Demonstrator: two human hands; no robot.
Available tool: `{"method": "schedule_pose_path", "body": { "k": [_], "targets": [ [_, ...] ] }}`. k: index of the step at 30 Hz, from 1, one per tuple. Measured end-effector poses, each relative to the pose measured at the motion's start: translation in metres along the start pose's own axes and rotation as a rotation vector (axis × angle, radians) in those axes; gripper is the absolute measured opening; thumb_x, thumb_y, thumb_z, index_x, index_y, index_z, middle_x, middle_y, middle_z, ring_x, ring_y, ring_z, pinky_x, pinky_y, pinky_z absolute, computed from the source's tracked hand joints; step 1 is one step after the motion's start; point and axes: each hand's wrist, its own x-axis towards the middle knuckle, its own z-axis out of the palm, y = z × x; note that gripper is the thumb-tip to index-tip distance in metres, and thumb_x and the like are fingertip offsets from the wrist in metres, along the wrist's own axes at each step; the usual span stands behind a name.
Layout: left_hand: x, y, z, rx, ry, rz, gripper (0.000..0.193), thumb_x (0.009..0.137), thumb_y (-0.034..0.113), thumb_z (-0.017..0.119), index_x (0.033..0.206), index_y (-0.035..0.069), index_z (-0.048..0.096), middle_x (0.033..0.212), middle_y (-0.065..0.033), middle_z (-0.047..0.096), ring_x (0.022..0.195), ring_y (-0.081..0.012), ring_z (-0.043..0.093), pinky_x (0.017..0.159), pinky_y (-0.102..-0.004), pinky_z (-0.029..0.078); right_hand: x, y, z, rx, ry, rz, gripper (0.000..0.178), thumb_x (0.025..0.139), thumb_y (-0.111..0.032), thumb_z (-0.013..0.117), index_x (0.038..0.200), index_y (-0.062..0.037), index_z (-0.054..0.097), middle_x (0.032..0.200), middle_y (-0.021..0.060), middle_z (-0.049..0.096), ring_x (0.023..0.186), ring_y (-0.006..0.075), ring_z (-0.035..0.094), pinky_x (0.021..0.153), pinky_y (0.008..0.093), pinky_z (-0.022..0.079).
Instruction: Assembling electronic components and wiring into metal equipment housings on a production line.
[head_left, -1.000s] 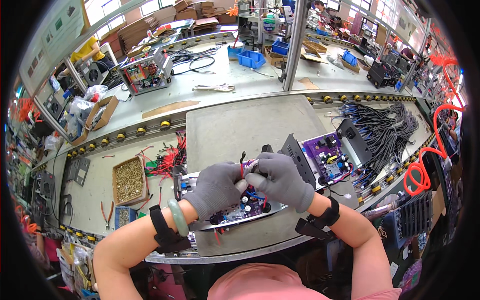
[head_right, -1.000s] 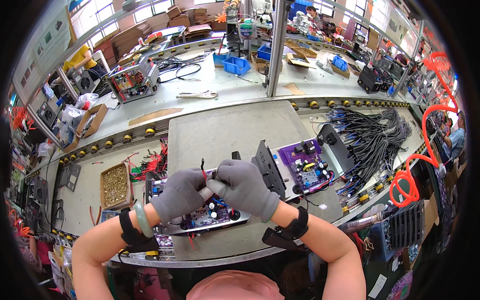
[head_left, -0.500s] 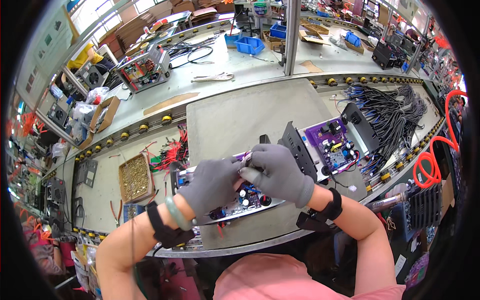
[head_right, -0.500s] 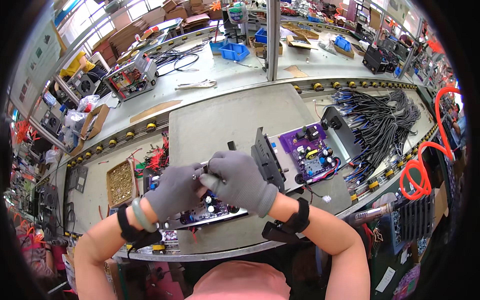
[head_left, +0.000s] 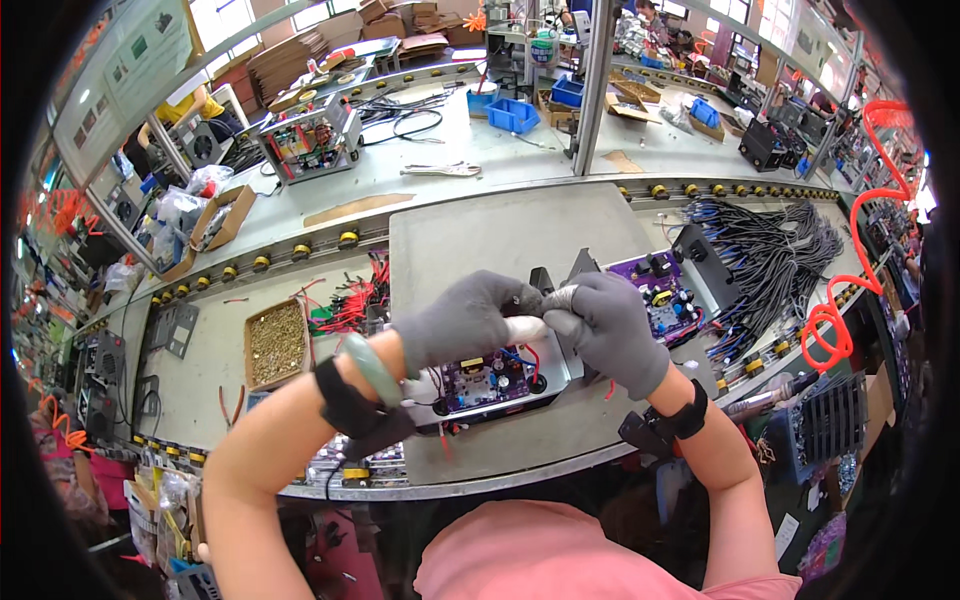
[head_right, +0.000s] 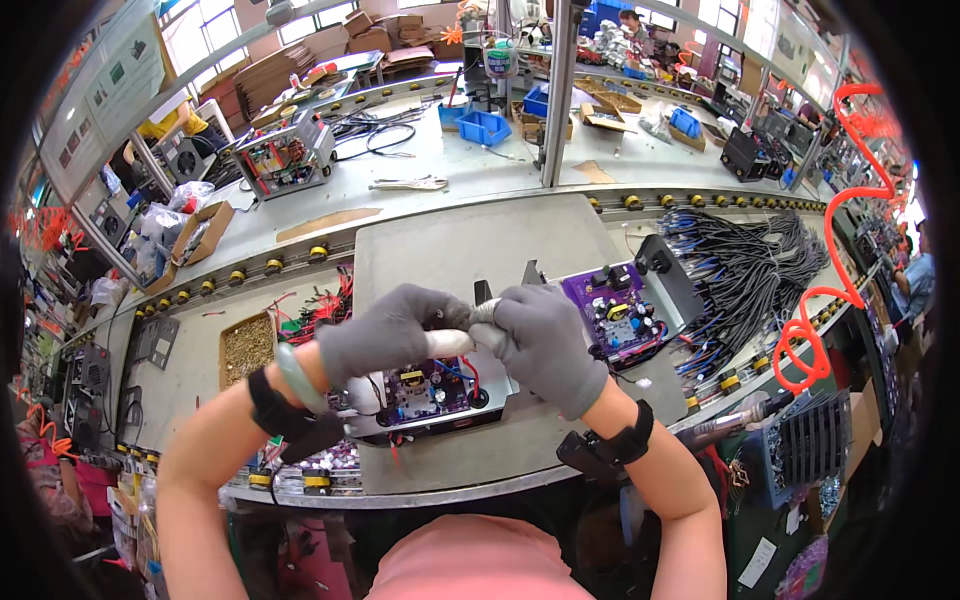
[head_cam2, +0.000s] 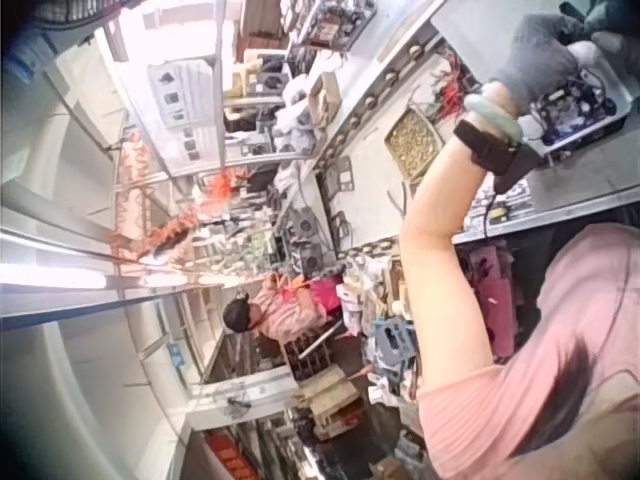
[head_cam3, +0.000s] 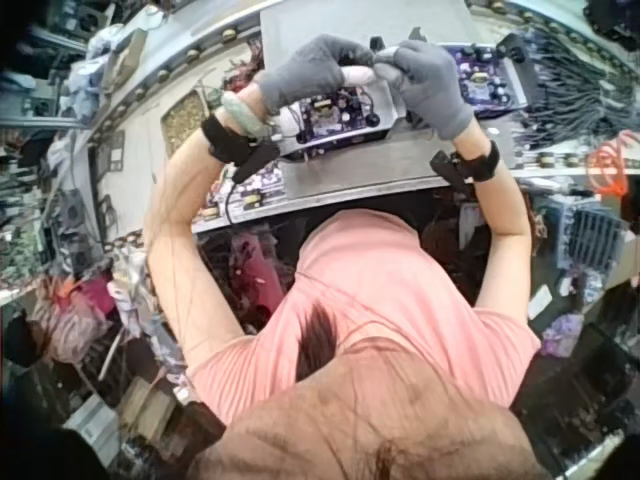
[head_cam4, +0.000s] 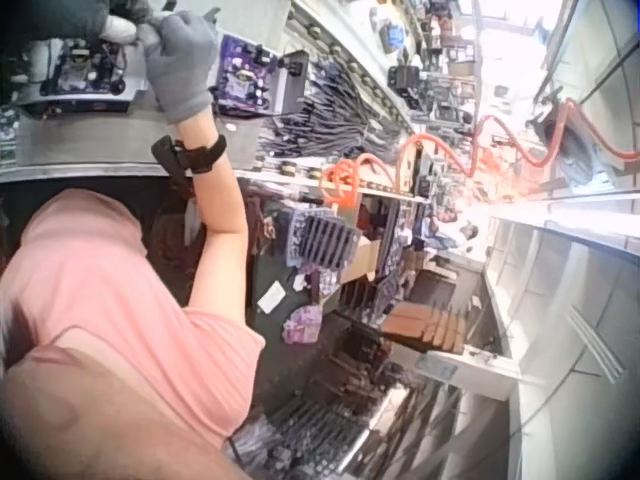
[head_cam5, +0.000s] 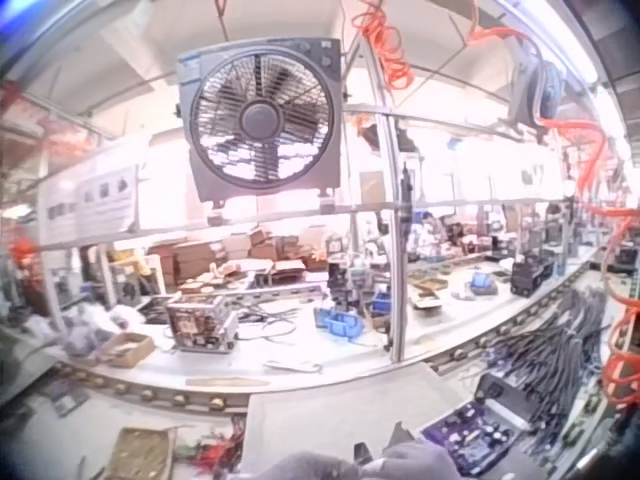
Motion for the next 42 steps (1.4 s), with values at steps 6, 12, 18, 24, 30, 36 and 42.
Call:
{"method": "schedule_pose_path", "body": {
  "k": [6, 12, 18, 24, 30, 36, 42],
  "targets": [
    [0.013, -0.007, 0.015, 0.307, 0.08, -0.061, 0.017, 0.086, 0.023, 0.072, 0.094, 0.008, 0.07, 0.079, -0.0069, 0.07, 0.072, -0.0152, 0.063, 0.073, -0.0333, 0.051, -0.005, 0.006, -0.006, -0.257, -0.052, -0.192, 0.014, 0.08, -0.021, 0.071, 0.086, -0.0081, 0.07, 0.076, 0.0088, 0.065, 0.072, 0.028, 0.064, 0.07, 0.0385, 0.049],
    [0.021, -0.02, 0.01, 1.0, 0.194, -0.188, 0.018, 0.084, 0.03, 0.064, 0.088, 0.013, 0.071, 0.083, -0.011, 0.07, 0.083, -0.0328, 0.068, 0.08, -0.0448, 0.049, -0.003, 0.004, 0.034, -0.323, -0.323, 0.39, 0.054, 0.086, -0.017, 0.062, 0.134, 0.0035, 0.047, 0.105, 0.0257, 0.065, 0.092, 0.0385, 0.068, 0.08, 0.0501, 0.052],
    [0.025, -0.036, 0.017, 0.972, 0.216, -0.105, 0.014, 0.081, 0.025, 0.064, 0.082, 0.012, 0.068, 0.077, -0.0109, 0.067, 0.08, -0.0322, 0.066, 0.077, -0.0455, 0.047, -0.009, 0.013, 0.046, 0.017, -0.035, 0.475, 0.052, 0.085, -0.008, 0.054, 0.134, 0.0063, 0.046, 0.084, 0.0276, 0.066, 0.084, 0.0423, 0.067, 0.074, 0.0483, 0.052],
    [0.015, -0.033, 0.014, 0.878, 0.245, -0.101, 0.013, 0.08, 0.024, 0.064, 0.082, 0.011, 0.068, 0.077, -0.0127, 0.067, 0.078, -0.0324, 0.066, 0.077, -0.0456, 0.047, -0.01, 0.016, 0.042, 0.015, -0.178, 0.59, 0.043, 0.085, -0.003, 0.048, 0.126, 0.0012, 0.056, 0.086, 0.0216, 0.067, 0.07, 0.0285, 0.067, 0.068, 0.0358, 0.052],
    [0.022, -0.039, 0.018, 0.906, 0.235, -0.045, 0.013, 0.08, 0.024, 0.064, 0.079, 0.011, 0.066, 0.074, -0.0117, 0.065, 0.076, -0.0324, 0.065, 0.075, -0.0457, 0.046, -0.01, 0.015, 0.046, -0.02, -0.134, 0.545, 0.044, 0.084, -0.001, 0.047, 0.127, 0.0024, 0.056, 0.082, 0.022, 0.066, 0.066, 0.0281, 0.066, 0.063, 0.0359, 0.05],
    [0.021, -0.042, 0.016, 0.884, 0.234, 0.005, 0.011, 0.078, 0.022, 0.065, 0.076, 0.011, 0.064, 0.074, -0.0105, 0.065, 0.076, -0.0306, 0.065, 0.076, -0.0429, 0.046, -0.011, 0.015, 0.045, 0.023, -0.096, 0.492, 0.045, 0.083, 0.0, 0.047, 0.127, 0.0031, 0.055, 0.078, 0.0217, 0.064, 0.066, 0.0288, 0.065, 0.064, 0.0359, 0.05],
    [0.033, -0.037, 0.018, 0.953, 0.196, 0.043, 0.01, 0.077, 0.021, 0.067, 0.078, 0.011, 0.065, 0.075, -0.0107, 0.066, 0.076, -0.0315, 0.065, 0.079, -0.0424, 0.046, -0.005, 0.012, 0.047, -0.068, -0.119, 0.475, 0.029, 0.083, -0.001, 0.048, 0.11, 0.0043, 0.058, 0.076, 0.0241, 0.061, 0.067, 0.0383, 0.063, 0.062, 0.0431, 0.048]
  ]
}}
